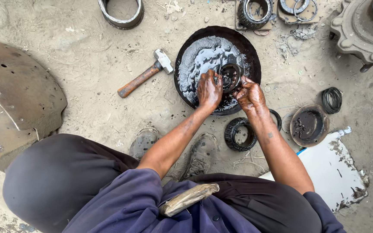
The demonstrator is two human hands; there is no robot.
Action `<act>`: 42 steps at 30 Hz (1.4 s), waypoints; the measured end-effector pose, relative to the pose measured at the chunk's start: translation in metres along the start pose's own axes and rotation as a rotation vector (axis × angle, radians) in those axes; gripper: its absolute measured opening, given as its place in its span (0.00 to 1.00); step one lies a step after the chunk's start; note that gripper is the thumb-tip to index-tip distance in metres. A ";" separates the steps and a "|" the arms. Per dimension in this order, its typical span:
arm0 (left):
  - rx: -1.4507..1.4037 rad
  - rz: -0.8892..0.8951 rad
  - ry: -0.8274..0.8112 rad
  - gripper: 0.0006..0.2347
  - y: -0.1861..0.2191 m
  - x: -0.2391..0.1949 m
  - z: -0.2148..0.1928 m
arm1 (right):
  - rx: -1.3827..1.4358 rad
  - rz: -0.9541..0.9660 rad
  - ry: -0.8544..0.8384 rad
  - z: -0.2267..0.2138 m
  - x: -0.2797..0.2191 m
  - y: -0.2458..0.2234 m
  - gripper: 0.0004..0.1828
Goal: The person sits on the ground and repeatedly washes small metal rings and parts in a shallow pan filled with dark liquid. They scrub each piece by hand, rinse it in the liquid, and place it into a separate container. The process is repeated for multiple items.
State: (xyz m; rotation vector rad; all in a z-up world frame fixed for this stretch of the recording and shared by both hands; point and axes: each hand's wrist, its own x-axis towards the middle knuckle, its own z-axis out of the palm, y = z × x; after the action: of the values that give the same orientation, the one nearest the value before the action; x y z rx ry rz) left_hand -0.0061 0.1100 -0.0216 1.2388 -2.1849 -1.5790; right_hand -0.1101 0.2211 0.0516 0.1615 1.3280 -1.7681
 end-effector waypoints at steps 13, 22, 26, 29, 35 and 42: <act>0.300 0.067 -0.012 0.24 -0.007 0.016 -0.041 | -0.192 -0.055 0.088 -0.009 -0.002 -0.030 0.18; -0.304 0.022 -0.250 0.43 -0.015 0.061 -0.010 | -0.749 -0.405 0.018 0.041 -0.011 -0.021 0.15; -0.683 -0.266 -0.361 0.42 -0.007 0.066 -0.021 | -1.055 -0.392 -0.041 0.062 -0.011 0.001 0.16; -0.994 -0.396 -0.420 0.38 -0.003 0.059 -0.035 | -1.155 -0.490 -0.171 0.066 -0.007 0.012 0.17; -1.328 -0.461 -0.408 0.30 -0.002 0.064 -0.074 | -1.420 -0.384 0.250 0.049 0.003 0.037 0.19; -1.504 -0.407 -0.477 0.28 0.019 0.069 -0.115 | -1.808 -0.280 -0.156 0.045 0.006 0.054 0.44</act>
State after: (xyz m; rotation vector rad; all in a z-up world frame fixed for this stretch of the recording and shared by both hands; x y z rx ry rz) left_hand 0.0050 -0.0176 0.0213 0.7364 -0.2691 -2.8628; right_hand -0.0581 0.1793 0.0288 -1.1371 2.3206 -0.1956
